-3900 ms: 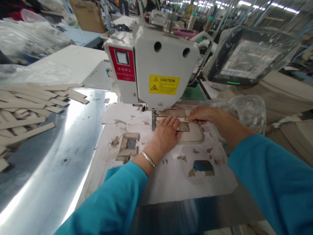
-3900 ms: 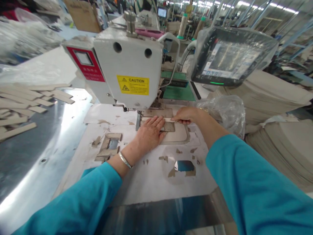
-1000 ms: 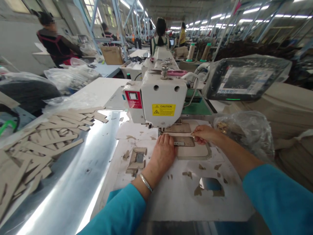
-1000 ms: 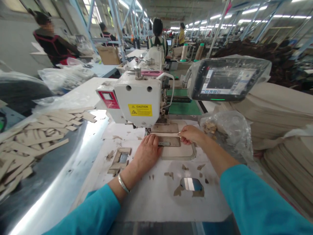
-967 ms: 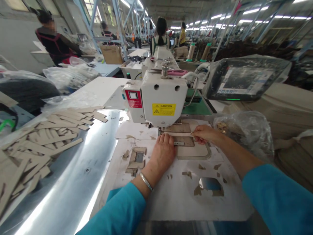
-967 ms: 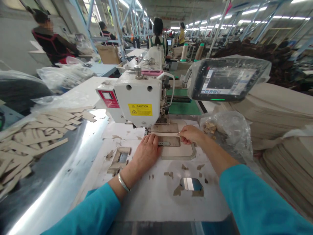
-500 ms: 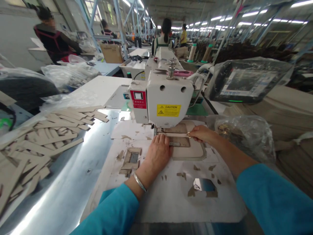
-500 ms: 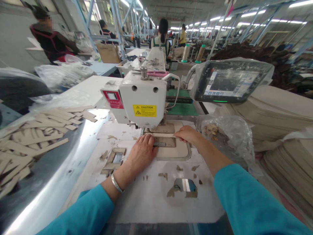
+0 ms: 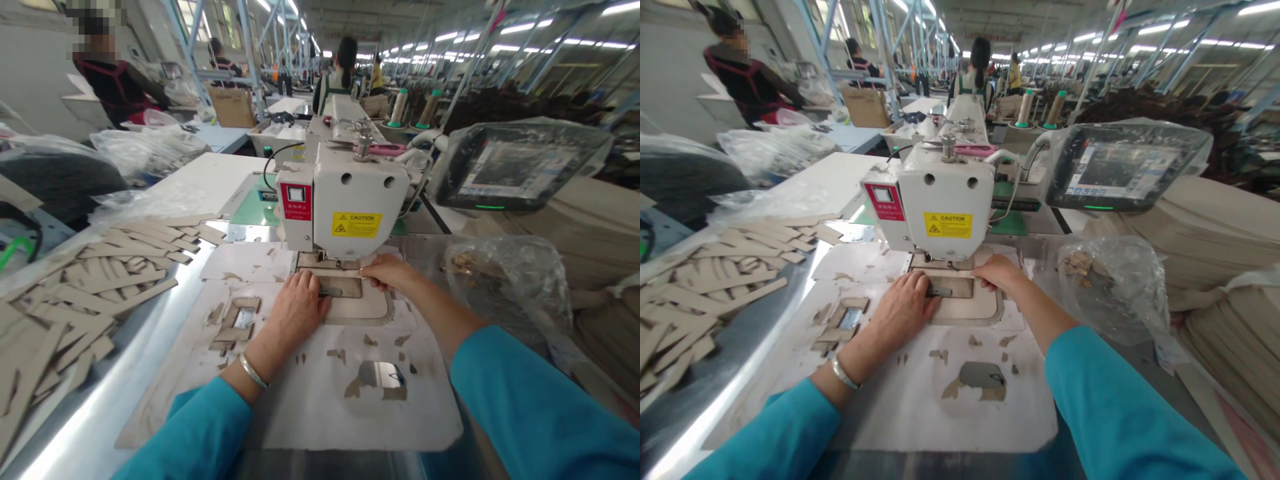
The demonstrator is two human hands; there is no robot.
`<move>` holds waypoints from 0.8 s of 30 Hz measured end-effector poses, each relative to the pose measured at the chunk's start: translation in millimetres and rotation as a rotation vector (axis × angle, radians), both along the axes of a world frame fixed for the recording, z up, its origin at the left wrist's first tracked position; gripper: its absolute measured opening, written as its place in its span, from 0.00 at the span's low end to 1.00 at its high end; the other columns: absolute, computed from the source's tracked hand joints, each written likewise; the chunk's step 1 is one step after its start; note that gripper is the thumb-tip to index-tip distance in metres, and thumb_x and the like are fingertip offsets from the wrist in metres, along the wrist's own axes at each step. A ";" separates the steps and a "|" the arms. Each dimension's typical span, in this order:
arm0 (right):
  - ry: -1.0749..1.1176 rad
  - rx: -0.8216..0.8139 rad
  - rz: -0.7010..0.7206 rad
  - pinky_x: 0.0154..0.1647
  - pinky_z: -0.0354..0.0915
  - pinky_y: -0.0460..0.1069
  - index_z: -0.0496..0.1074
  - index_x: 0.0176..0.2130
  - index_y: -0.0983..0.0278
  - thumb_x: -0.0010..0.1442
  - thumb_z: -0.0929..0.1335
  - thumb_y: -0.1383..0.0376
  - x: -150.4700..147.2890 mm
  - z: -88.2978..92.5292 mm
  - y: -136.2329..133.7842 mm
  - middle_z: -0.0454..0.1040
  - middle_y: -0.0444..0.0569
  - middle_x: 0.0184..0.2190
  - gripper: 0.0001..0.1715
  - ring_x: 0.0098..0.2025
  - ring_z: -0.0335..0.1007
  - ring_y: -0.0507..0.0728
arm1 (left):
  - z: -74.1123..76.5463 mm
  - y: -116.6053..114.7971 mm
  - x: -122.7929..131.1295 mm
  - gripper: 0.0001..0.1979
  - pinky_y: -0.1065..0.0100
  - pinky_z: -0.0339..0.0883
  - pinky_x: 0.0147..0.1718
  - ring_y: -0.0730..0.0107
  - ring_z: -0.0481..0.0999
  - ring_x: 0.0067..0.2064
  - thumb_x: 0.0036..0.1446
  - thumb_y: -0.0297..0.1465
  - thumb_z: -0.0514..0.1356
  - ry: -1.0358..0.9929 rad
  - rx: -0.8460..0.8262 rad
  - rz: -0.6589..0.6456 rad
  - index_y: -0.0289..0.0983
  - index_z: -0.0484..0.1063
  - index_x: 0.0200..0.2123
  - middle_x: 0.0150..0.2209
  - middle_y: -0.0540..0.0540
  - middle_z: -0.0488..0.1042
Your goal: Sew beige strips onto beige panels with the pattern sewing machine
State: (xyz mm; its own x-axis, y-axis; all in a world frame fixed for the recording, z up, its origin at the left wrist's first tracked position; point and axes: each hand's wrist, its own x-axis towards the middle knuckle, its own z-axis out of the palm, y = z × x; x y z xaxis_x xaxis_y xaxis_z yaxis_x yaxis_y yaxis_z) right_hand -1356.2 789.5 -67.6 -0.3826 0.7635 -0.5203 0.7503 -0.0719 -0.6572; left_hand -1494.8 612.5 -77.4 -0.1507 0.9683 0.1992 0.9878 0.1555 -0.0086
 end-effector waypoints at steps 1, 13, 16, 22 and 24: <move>0.003 -0.002 0.005 0.12 0.50 0.42 0.64 0.21 0.65 0.57 0.70 0.68 -3.7 0.9 -2.5 0.66 0.42 0.12 0.16 0.11 0.57 0.46 | 0.6 -2.7 -3.5 0.10 0.57 0.68 0.52 0.55 0.72 0.47 0.62 0.38 0.56 0.003 0.003 0.003 0.35 0.67 0.39 0.42 0.41 0.72; 0.057 -0.071 0.023 0.12 0.49 0.41 0.67 0.29 0.66 0.59 0.69 0.68 -19.4 -5.6 9.2 0.65 0.39 0.12 0.08 0.12 0.59 0.47 | -2.1 2.7 -17.1 0.13 0.55 0.66 0.55 0.53 0.71 0.51 0.62 0.39 0.56 -0.038 0.054 0.003 0.34 0.67 0.41 0.45 0.38 0.71; 0.033 -0.095 0.009 0.12 0.49 0.41 0.66 0.26 0.67 0.60 0.68 0.67 -8.4 -5.5 16.5 0.66 0.40 0.13 0.11 0.12 0.60 0.47 | -5.5 9.4 -7.4 0.14 0.53 0.65 0.56 0.52 0.70 0.53 0.61 0.38 0.57 -0.071 0.057 -0.018 0.33 0.67 0.43 0.46 0.37 0.71; 0.002 -0.147 -0.023 0.15 0.55 0.41 0.67 0.26 0.67 0.62 0.66 0.68 15.5 -1.8 25.4 0.66 0.40 0.13 0.12 0.13 0.62 0.47 | -10.1 16.3 7.3 0.18 0.52 0.57 0.64 0.50 0.63 0.62 0.62 0.34 0.56 -0.153 0.024 -0.093 0.28 0.66 0.50 0.56 0.32 0.67; -0.003 -0.151 -0.035 0.16 0.56 0.42 0.67 0.27 0.67 0.62 0.66 0.68 22.6 -0.7 28.3 0.66 0.40 0.13 0.11 0.13 0.63 0.47 | -8.4 15.1 12.0 0.18 0.52 0.58 0.64 0.50 0.62 0.64 0.62 0.32 0.56 -0.173 -0.001 -0.102 0.28 0.66 0.52 0.59 0.31 0.65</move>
